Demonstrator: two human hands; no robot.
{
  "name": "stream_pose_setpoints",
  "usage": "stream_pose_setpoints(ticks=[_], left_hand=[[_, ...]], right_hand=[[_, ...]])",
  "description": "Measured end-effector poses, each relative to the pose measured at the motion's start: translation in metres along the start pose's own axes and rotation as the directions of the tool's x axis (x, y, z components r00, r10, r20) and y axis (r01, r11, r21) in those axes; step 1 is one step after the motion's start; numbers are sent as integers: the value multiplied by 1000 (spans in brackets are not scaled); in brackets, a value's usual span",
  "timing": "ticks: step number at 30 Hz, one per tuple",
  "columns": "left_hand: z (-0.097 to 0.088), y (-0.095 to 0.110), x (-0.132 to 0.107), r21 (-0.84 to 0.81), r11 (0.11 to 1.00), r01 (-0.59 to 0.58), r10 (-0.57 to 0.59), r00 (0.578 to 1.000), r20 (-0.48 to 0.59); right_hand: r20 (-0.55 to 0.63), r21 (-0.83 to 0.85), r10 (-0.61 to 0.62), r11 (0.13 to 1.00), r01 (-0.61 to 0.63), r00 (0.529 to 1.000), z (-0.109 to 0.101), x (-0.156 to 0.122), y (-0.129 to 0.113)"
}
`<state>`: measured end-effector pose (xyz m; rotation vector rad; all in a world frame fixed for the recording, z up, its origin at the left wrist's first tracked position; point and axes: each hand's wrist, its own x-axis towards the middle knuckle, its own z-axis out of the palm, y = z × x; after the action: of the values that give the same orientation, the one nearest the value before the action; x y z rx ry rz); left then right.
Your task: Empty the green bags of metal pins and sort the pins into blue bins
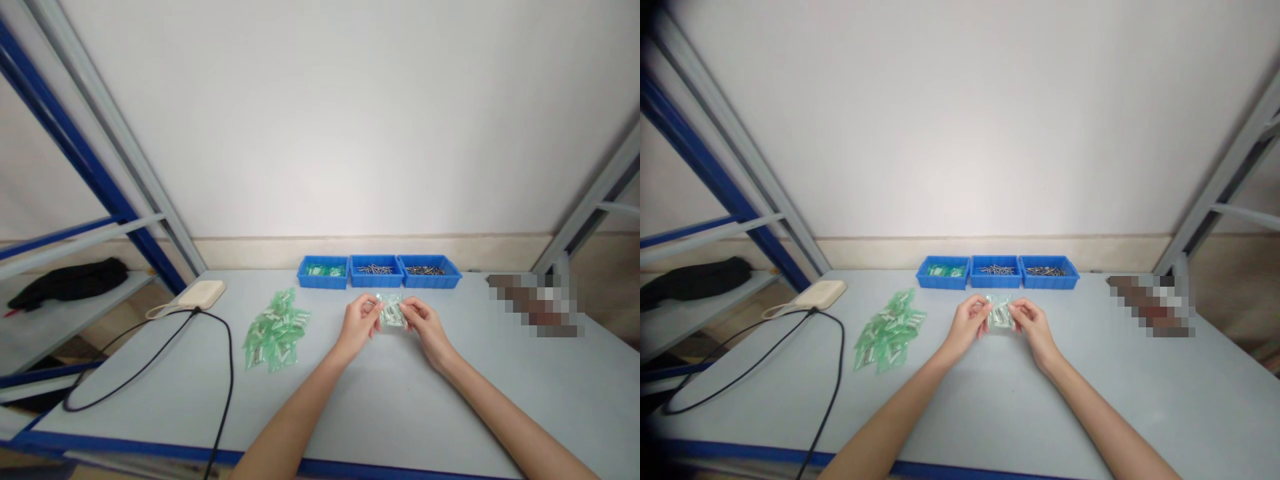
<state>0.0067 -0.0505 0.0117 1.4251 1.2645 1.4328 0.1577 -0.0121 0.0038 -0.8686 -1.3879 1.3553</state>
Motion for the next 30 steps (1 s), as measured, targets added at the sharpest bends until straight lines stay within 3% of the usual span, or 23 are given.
stream_pose_setpoints(ticks=[5,8,10,12,14,17,20,22,24,26,30], left_hand=[[3,2,0,-97,995,20,-21,1000,-6],[4,1,2,-168,986,11,-12,1000,-6],[3,1,5,-242,970,-8,-10,997,-72],[-4,4,7,-283,957,-69,0,972,-236],[-18,9,8,-292,945,-148,8,901,-433],[-48,13,8,-295,922,-251,-19,731,-682],[-78,10,10,-281,906,-316,-65,554,-830],[-92,4,13,-284,902,-327,-104,472,-875],[-101,-2,15,-292,900,-325,-139,419,-897],[-104,-6,18,-290,902,-320,-151,394,-906],[-101,-7,20,-273,913,-303,-138,401,-906]], right_hand=[[12,18,36,999,-36,999,3,1,4],[-17,-33,-8,999,7,1000,8,22,6],[-3,-143,-50,988,49,999,18,48,3],[61,-360,-106,925,121,992,37,81,-3],[121,-543,-160,815,200,980,61,115,-10],[179,-612,-201,744,269,963,102,154,-14],[279,-664,-187,672,330,942,137,172,-7],[352,-686,-157,628,369,923,156,177,3],[424,-695,-123,591,409,897,170,179,12],[503,-689,-79,564,454,861,180,180,19],[629,-656,2,537,530,778,184,184,27]])
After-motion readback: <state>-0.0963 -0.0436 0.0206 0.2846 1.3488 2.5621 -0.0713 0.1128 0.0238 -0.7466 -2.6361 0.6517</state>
